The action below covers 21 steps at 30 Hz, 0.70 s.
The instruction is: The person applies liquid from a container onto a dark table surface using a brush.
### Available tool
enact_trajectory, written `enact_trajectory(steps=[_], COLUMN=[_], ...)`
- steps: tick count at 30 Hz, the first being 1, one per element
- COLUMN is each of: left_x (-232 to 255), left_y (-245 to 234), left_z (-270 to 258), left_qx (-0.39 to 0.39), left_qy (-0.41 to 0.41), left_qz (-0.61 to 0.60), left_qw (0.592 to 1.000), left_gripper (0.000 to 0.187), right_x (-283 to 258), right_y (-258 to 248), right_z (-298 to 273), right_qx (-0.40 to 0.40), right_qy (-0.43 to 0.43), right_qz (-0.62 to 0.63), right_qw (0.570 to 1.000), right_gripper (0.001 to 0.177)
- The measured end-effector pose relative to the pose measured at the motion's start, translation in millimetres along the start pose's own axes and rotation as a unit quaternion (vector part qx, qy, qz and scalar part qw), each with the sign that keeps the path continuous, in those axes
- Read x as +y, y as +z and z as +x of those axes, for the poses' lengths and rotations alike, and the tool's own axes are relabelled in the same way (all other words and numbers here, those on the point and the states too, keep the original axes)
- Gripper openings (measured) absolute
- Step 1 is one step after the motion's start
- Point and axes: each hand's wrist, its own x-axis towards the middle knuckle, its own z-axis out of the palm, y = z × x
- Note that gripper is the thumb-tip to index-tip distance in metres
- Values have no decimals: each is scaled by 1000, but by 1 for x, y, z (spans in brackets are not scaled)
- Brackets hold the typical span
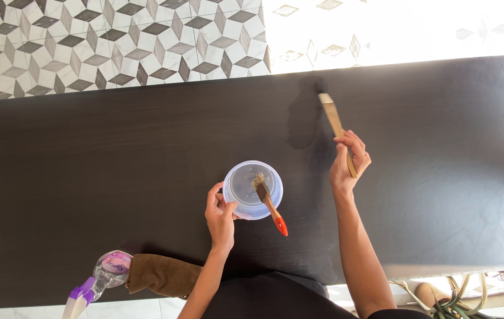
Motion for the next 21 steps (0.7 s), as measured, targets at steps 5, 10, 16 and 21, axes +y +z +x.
enact_trajectory(steps=[5,10,16,21], left_x=[1,-1,-8,-9], left_y=[5,3,-6,-9], left_z=[-7,-9,-15,-21], left_qx=[-4,-12,-15,-13], left_qy=[2,2,21,16], left_qz=[3,-17,-4,-22], left_qw=[1000,1000,1000,1000], left_gripper=[49,51,51,50], right_x=[0,7,-1,6], right_y=[17,4,20,18], right_z=[9,-3,1,-15], right_qx=[-13,-20,-25,-97], right_qy=[87,37,89,64], right_qz=[127,58,97,117], right_qw=[988,997,991,986], right_gripper=[17,21,18,19])
